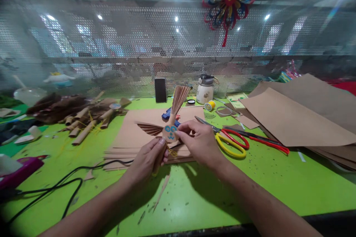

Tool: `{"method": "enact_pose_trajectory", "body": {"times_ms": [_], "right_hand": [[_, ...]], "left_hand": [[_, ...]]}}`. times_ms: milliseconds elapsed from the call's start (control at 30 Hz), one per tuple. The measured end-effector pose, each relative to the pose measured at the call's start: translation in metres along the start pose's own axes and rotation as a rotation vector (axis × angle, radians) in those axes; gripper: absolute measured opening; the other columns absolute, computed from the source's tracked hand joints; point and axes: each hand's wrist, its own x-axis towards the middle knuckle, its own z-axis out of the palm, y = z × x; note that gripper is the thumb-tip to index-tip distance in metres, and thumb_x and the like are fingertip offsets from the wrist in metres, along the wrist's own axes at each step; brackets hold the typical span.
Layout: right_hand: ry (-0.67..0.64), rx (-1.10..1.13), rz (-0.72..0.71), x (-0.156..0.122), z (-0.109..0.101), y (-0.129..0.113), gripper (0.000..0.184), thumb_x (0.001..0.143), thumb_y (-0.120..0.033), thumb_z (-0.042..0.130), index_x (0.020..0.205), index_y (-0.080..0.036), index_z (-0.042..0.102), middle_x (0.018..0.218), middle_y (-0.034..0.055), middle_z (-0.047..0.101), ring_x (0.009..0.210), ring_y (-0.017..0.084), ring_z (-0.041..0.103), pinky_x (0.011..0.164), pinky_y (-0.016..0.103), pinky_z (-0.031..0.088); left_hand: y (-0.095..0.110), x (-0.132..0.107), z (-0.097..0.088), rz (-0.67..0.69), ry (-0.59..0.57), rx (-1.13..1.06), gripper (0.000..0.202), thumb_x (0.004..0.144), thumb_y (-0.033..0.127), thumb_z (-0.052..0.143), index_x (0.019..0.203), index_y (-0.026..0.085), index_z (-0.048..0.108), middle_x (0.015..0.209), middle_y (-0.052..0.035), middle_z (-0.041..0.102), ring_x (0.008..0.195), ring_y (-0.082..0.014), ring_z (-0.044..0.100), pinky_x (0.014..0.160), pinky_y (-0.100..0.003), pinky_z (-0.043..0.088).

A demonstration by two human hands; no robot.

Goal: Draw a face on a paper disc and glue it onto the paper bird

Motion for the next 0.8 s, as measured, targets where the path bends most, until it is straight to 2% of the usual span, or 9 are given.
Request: {"method": "enact_pose_trajectory", "body": {"times_ms": [133, 300, 367, 600, 800], "right_hand": [[0.004, -0.028, -0.063, 0.003, -0.007, -0.006, 0.009, 0.074, -0.024, 0.07, 0.068, -0.018, 0.072, 0.066, 0.0032, 0.064, 0.064, 0.016, 0.057, 0.058, 0.028, 0.046], [-0.094, 0.236, 0.143, 0.006, -0.012, -0.005, 0.017, 0.073, -0.032, 0.073, 0.069, -0.016, 0.074, 0.062, 0.0014, 0.062, 0.057, 0.014, 0.056, 0.053, 0.027, 0.047], [-0.105, 0.28, 0.177, 0.007, -0.012, -0.002, 0.019, 0.072, -0.033, 0.074, 0.068, -0.015, 0.074, 0.062, 0.0012, 0.061, 0.057, 0.013, 0.055, 0.053, 0.027, 0.045], [-0.057, 0.164, 0.134, 0.004, -0.005, 0.002, 0.019, 0.073, -0.031, 0.072, 0.063, -0.015, 0.073, 0.06, 0.0017, 0.06, 0.06, 0.015, 0.053, 0.058, 0.028, 0.043], [-0.03, 0.129, 0.198, 0.0, -0.002, -0.007, 0.021, 0.073, -0.033, 0.069, 0.063, -0.014, 0.07, 0.058, 0.0024, 0.064, 0.057, 0.014, 0.052, 0.056, 0.028, 0.042]], "left_hand": [[0.001, 0.0, 0.0, 0.003, -0.002, 0.004, 0.042, 0.081, 0.06, 0.06, 0.078, 0.018, 0.055, 0.065, -0.0003, 0.054, 0.056, -0.0114, 0.049, 0.052, -0.021, 0.039], [-0.001, -0.002, -0.002, -0.009, -0.017, 0.017, 0.041, 0.087, 0.058, 0.053, 0.078, 0.018, 0.055, 0.069, -0.0028, 0.058, 0.058, -0.0118, 0.05, 0.05, -0.02, 0.036], [-0.001, -0.002, -0.002, -0.013, -0.028, 0.021, 0.042, 0.088, 0.058, 0.049, 0.079, 0.018, 0.055, 0.071, -0.004, 0.059, 0.058, -0.0124, 0.051, 0.048, -0.021, 0.035], [0.004, -0.006, 0.002, 0.002, -0.036, 0.05, 0.037, 0.086, 0.053, 0.056, 0.077, 0.018, 0.054, 0.067, -0.0016, 0.056, 0.056, -0.0111, 0.047, 0.048, -0.02, 0.033], [0.003, -0.005, 0.002, -0.004, -0.04, 0.067, 0.04, 0.083, 0.058, 0.058, 0.082, 0.018, 0.054, 0.067, -0.001, 0.055, 0.053, -0.0106, 0.046, 0.043, -0.02, 0.027]]}}
